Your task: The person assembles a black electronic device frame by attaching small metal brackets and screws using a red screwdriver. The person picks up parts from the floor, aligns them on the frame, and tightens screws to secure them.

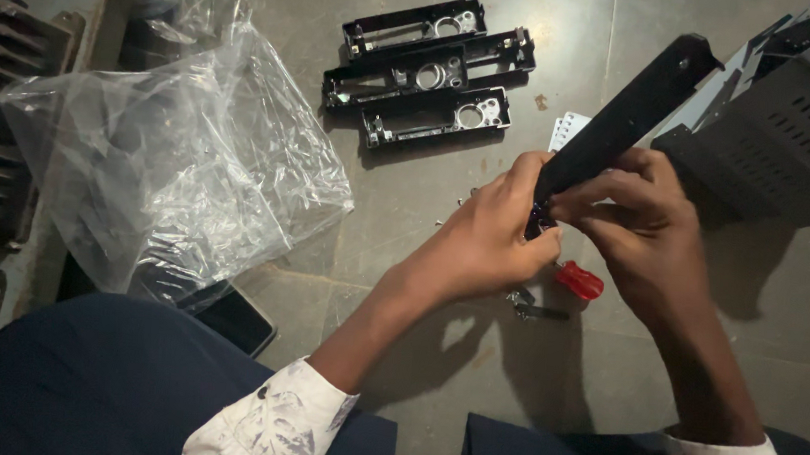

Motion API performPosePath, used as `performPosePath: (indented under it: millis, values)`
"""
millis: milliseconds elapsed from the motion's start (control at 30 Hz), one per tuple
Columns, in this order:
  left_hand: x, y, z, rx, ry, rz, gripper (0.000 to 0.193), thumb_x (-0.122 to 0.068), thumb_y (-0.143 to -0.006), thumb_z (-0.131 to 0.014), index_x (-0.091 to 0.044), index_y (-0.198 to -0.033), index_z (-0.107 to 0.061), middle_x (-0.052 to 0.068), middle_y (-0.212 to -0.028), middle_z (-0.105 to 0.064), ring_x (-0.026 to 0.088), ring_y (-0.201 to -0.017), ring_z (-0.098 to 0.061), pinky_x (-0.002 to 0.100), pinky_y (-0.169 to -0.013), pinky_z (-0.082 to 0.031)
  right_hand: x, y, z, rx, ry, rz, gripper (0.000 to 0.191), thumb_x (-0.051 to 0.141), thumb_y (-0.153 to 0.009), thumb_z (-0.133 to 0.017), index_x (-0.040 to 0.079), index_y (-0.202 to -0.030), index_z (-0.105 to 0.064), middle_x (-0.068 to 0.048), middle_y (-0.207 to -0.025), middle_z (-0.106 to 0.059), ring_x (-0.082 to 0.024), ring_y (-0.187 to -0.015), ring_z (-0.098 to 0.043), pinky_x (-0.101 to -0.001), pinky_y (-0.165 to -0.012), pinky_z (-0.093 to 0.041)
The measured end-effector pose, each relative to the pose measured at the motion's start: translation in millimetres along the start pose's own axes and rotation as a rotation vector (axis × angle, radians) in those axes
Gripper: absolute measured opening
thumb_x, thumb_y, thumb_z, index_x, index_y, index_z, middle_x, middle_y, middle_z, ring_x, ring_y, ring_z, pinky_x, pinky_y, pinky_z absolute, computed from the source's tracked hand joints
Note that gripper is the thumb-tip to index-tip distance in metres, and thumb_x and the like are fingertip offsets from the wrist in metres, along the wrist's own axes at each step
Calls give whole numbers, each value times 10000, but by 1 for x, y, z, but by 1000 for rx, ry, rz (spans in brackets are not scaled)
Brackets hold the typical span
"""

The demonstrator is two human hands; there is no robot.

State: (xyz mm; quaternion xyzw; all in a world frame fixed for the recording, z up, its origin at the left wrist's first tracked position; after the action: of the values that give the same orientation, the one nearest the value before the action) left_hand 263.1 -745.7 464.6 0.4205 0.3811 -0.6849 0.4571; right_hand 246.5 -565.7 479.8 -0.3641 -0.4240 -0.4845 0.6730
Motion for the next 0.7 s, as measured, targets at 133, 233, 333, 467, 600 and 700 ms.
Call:
performPosePath:
  millis: [133,233,333,467,600,700]
  values:
    - [-1,2,0,-45,-40,-88,613,-153,-901,-675,24,-1401,-368,268,-1125,-656,409,-1049,-689,462,-888,-546,-3,-3,-3,37,-14,16,103,-53,-866,-724,-23,-964,-712,-88,-1282,-557,-205,-1135,-692,-330,-974,-585]
    - [-2,4,2,-29,-26,-68,574,-136,-911,-657,13,-1393,-384,254,-1105,-668,398,-1027,-705,458,-876,-554,-5,-4,-5,52,7,6,73,-42,-889,-720,-18,-955,-701,-95,-1246,-555,-203,-1121,-706,-334,-977,-571]
    - [-3,4,5,14,-15,-11,578,-143,-903,-655,11,-1384,-373,246,-1072,-668,380,-972,-723,450,-838,-560,-6,-5,-5,60,31,-2,79,-24,-889,-713,-8,-958,-679,-99,-1235,-559,-194,-1114,-716,-327,-966,-576]
    - [-6,5,6,25,-22,-25,566,-130,-902,-660,4,-1377,-383,249,-1104,-665,392,-983,-720,456,-832,-559,-4,-7,-3,47,204,46,99,-31,-838,-757,-30,-911,-690,-121,-1253,-557,-217,-1107,-704,-335,-906,-576]
    - [-8,6,7,6,-86,-126,594,-100,-877,-685,1,-1379,-383,279,-1164,-647,455,-1057,-671,495,-860,-534,4,-9,-2,77,304,70,78,-17,-848,-754,-2,-906,-705,-104,-1100,-676,-199,-1004,-769,-318,-872,-609]
    - [-7,7,7,8,-84,-122,606,-111,-876,-695,-8,-1384,-381,290,-1197,-635,470,-1097,-656,503,-881,-539,13,-11,1,71,436,132,91,9,-859,-780,29,-935,-734,-87,-966,-763,-196,-928,-781,-313,-815,-639]
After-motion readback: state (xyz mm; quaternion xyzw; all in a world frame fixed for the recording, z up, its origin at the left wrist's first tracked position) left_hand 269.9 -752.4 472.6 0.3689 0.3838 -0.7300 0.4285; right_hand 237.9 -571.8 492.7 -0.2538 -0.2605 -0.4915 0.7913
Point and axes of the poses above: each hand's wrist, its own y-axis away from the middle knuckle, its own z-axis out of the back of the hand, x = y × z, the point moved 2 cm from there along -y, towards the middle knuckle
